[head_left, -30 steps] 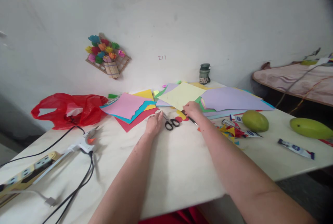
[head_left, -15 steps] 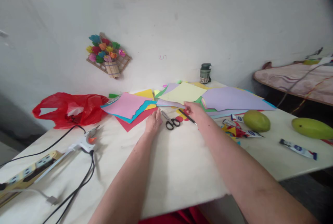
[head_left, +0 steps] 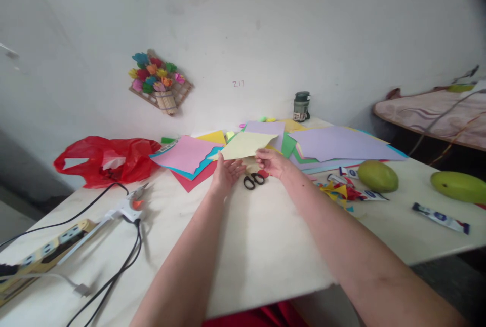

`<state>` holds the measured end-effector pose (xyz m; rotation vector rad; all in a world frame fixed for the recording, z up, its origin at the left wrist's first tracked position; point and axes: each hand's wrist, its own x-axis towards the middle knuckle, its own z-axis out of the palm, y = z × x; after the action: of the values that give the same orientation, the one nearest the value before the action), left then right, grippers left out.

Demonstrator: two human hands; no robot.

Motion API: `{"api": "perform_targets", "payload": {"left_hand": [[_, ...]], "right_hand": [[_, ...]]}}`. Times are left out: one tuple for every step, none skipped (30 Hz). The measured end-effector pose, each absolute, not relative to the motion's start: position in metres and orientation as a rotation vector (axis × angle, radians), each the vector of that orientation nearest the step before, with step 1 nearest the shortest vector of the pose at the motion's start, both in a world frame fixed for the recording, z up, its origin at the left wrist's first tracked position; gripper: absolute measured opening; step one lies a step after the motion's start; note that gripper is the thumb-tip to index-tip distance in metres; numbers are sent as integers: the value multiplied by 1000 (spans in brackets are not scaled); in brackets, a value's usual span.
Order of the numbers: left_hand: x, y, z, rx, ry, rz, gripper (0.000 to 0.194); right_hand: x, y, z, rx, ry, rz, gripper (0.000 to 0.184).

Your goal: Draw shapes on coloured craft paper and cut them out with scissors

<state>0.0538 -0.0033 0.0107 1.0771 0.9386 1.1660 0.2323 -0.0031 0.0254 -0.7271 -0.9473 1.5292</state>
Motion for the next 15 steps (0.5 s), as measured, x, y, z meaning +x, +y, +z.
{"api": "perform_targets", "payload": {"left_hand": [[52, -2, 11, 1040, 909, 1167, 76], [50, -1, 10, 1011, 890, 1186, 73], [47, 1, 9, 982, 877, 1223, 66], [45, 2, 7, 951, 863, 1273, 57], [43, 4, 5, 919, 847, 1337, 48], [41, 5, 4, 893, 829, 1402, 41], [40, 6, 3, 870, 812, 1461, 36], [40, 7, 2, 852, 796, 1505, 35], [39, 7, 1, 838, 786, 1531, 34], [39, 6, 1, 828, 782, 1540, 33], [39, 5, 2, 824, 778, 1531, 33], [38, 4, 2, 828, 773, 1505, 33], [38, 3, 3, 839, 765, 1471, 34], [36, 2, 4, 855, 754, 1439, 33], [35, 1, 5, 870, 739, 1419, 32]], "right_hand": [[232, -5, 25, -671, -957, 1614, 15], [233, -6, 25, -659, -982, 1650, 17], [234, -7, 25, -671, -1012, 1663, 18], [235, -7, 24, -700, -1042, 1667, 19], [236, -6, 23, -740, -1069, 1661, 20], [236, -6, 21, -789, -1089, 1646, 21], [237, -4, 19, -846, -1095, 1622, 21], [237, -3, 17, -900, -1083, 1590, 21], [236, -1, 15, -942, -1057, 1555, 20], [236, 1, 14, -965, -1026, 1521, 18], [235, 2, 12, -975, -993, 1493, 15], [233, 4, 10, -976, -964, 1476, 13], [232, 5, 9, -978, -942, 1466, 12], [230, 6, 8, -991, -932, 1462, 13], [228, 6, 8, -1017, -938, 1461, 15]]}}
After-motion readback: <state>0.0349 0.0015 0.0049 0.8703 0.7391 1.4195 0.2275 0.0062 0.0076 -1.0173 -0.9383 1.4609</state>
